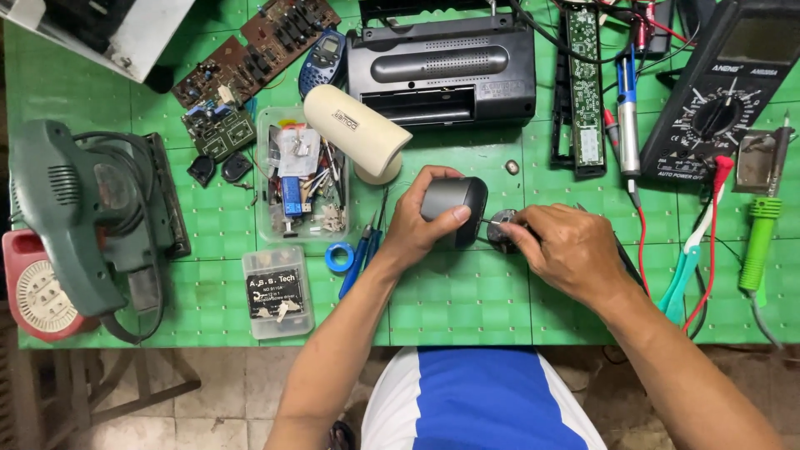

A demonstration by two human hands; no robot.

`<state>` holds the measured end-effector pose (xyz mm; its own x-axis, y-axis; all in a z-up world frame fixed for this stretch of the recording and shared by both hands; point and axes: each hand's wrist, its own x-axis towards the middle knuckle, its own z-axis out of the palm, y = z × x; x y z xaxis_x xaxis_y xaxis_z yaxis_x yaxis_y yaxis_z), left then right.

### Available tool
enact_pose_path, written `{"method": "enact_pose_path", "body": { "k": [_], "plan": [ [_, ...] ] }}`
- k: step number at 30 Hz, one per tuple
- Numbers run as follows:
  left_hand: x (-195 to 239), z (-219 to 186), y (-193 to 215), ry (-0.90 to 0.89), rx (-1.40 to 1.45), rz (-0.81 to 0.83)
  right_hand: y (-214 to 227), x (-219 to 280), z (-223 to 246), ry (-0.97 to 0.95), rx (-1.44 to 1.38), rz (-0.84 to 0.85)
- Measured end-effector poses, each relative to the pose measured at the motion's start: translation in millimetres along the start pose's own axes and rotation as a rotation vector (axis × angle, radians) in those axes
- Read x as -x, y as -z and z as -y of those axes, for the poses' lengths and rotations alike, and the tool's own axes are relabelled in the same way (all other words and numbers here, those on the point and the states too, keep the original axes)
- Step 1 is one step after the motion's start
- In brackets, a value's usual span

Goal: Disassembling and inspecting a small electronic device on a workbench using a screwdriver.

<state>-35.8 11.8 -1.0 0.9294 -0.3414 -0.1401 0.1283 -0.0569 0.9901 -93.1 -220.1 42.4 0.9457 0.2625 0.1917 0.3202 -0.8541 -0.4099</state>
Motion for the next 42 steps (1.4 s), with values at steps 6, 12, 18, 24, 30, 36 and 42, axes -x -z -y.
{"method": "enact_pose_path", "body": {
  "k": [6,12,18,24,30,36,42],
  "plan": [
    [0.1,-3.6,1.5,0.010,-0.003,0.004,-6.4,9.6,-5.0,0.057,0.072,-0.079],
    [-0.3,-2.5,1.8,0.016,0.004,-0.008,-13.6,17.3,-16.7,0.051,0.052,-0.102],
    [-3.2,-2.0,6.3,0.027,0.000,-0.019,-7.6,20.9,-15.2,0.042,0.053,-0.138],
    [-3.3,-5.8,8.0,0.037,-0.019,-0.022,-6.5,27.9,-13.9,0.006,0.057,-0.127],
    [-5.7,-1.9,11.0,0.060,-0.086,-0.007,-5.8,38.8,-14.6,-0.042,0.082,-0.143],
    [4.0,-53.5,2.5,0.062,-0.391,0.004,0.8,60.2,-21.8,-0.126,0.171,-0.120],
    [7.1,-76.6,-12.7,-0.018,-0.838,0.000,0.4,73.7,-24.1,-0.217,0.178,-0.102]
  ]
}}
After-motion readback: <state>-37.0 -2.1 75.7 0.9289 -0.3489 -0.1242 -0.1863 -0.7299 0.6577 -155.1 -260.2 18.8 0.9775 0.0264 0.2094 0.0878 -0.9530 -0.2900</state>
